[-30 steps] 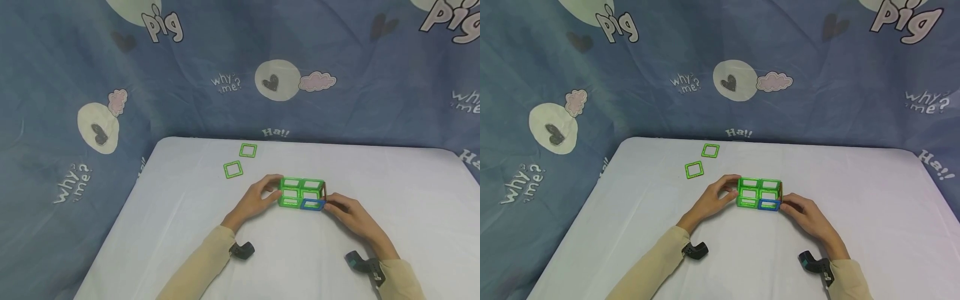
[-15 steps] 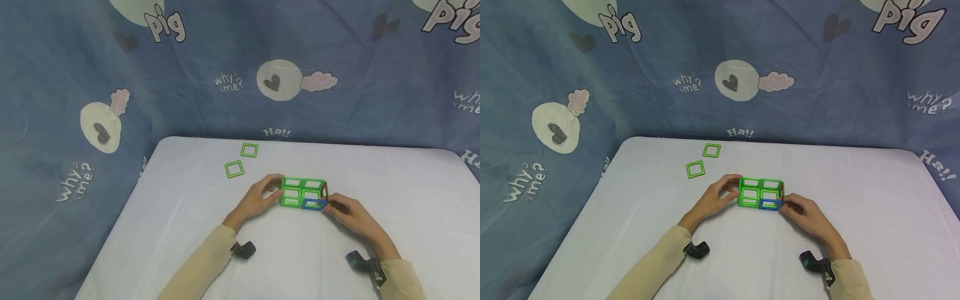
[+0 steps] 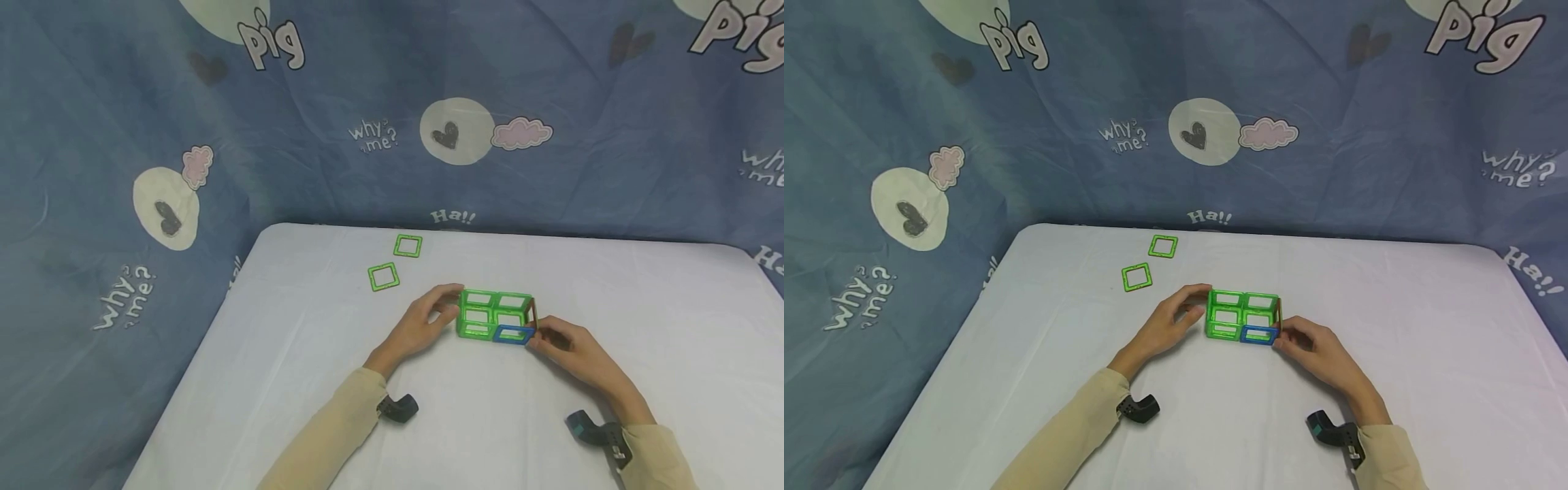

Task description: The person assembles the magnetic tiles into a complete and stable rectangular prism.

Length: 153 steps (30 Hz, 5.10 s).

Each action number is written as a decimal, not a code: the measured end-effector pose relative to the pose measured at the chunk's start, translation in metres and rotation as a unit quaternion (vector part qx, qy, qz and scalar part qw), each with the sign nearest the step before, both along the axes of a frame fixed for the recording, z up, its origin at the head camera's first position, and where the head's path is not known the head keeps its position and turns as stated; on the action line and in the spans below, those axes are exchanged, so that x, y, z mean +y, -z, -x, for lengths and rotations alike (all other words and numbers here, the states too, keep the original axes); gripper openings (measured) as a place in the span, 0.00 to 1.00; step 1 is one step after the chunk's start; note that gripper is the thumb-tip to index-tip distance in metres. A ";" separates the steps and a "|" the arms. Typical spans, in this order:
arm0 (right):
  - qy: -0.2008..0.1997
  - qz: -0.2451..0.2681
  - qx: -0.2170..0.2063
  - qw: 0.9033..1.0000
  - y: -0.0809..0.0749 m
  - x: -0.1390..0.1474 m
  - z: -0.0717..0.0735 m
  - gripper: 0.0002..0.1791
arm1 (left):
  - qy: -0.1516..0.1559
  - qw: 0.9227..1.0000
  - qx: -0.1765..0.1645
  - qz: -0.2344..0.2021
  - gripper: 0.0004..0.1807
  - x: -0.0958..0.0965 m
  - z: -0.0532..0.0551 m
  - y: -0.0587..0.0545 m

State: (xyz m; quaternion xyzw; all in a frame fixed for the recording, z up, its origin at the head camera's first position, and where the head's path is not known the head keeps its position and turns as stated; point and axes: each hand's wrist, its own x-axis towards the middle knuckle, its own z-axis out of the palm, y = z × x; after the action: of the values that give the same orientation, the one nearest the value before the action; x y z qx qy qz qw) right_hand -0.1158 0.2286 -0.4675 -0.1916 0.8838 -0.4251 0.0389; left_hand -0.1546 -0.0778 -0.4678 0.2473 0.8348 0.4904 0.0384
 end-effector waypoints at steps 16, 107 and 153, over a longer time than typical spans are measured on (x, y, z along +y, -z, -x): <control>-0.003 0.008 0.011 1.000 0.002 0.000 0.000 0.08 | -0.137 0.973 0.163 0.089 0.12 -0.039 0.022 -0.005; 0.005 0.018 0.002 1.000 0.000 0.003 0.001 0.10 | -0.138 0.970 0.165 0.117 0.19 -0.032 0.016 -0.029; -0.003 0.037 -0.014 0.999 0.001 0.003 0.002 0.09 | -0.020 0.970 0.204 0.127 0.23 0.049 0.001 -0.052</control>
State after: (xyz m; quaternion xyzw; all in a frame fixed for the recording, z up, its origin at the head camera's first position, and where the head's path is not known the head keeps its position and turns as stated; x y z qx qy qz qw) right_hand -0.1179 0.2317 -0.4686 -0.1897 0.8663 -0.4598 0.0455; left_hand -0.1551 -0.0284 -0.4163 0.3187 0.8852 0.3199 -0.1117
